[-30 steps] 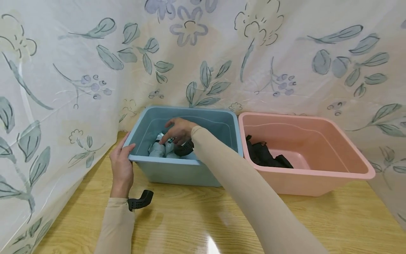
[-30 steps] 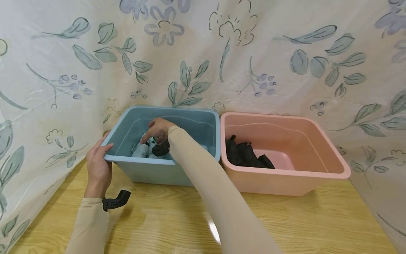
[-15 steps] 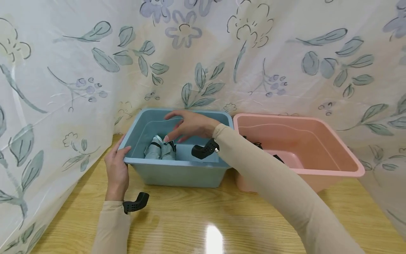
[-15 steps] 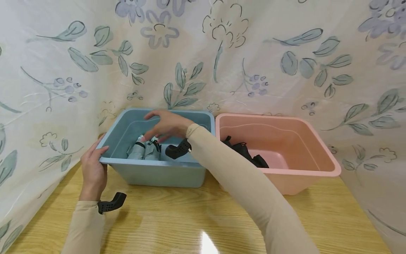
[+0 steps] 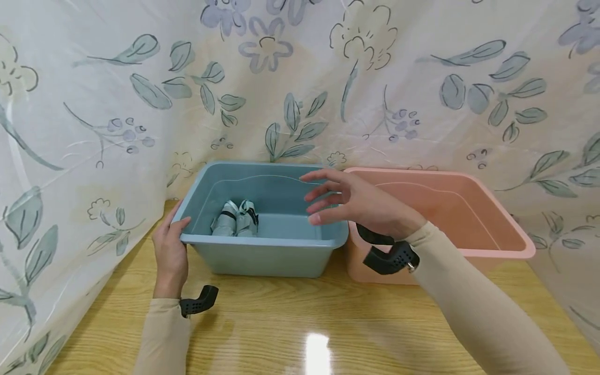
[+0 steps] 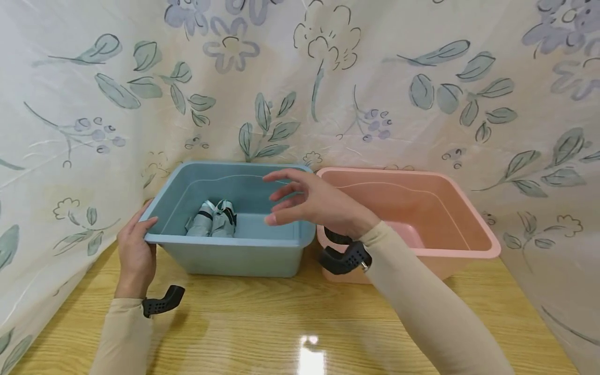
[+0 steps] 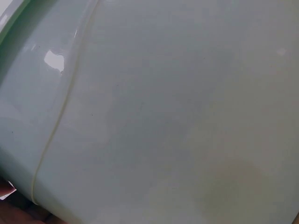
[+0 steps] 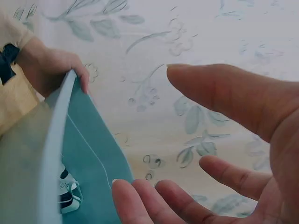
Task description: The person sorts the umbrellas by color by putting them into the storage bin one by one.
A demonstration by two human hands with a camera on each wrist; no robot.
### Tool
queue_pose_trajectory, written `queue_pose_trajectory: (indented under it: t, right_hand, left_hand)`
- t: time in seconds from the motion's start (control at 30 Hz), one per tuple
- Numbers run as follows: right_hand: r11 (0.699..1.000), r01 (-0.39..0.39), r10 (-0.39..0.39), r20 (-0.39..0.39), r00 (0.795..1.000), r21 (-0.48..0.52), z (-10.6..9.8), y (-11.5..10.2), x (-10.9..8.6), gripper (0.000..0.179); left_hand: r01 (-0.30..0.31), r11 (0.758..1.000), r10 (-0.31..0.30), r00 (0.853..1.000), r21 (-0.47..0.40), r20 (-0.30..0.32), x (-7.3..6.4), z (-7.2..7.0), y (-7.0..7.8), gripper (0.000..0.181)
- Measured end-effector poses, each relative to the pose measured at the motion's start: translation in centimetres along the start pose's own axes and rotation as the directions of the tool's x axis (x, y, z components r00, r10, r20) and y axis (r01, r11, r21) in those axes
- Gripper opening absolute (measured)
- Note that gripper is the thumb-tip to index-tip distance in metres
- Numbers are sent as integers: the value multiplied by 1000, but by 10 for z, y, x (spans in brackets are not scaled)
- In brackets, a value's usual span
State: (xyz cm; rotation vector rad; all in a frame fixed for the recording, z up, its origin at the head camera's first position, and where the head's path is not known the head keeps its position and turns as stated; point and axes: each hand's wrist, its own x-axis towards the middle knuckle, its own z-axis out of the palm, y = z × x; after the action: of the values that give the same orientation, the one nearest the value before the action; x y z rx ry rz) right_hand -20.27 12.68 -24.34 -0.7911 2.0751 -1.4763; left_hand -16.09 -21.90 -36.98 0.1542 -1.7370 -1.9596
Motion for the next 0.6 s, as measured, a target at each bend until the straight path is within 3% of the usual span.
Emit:
queue_pose_trajectory:
  t: [0.3, 0.47, 0.6]
  right_hand:
    - [990, 63, -54, -69, 996, 129, -3, 38, -77, 66]
    - [976, 168, -154, -109, 982, 136, -1, 60, -110, 66]
    - [979, 167, -151, -131, 980, 121, 5, 80, -130, 64]
  left_hand:
    - [27, 1000, -27, 1000, 7, 4, 2, -4, -2, 49]
    - [43, 999, -42, 999, 18, -6, 3, -9, -1, 49]
    - [50, 999, -50, 999, -11, 3, 3, -12, -1, 49]
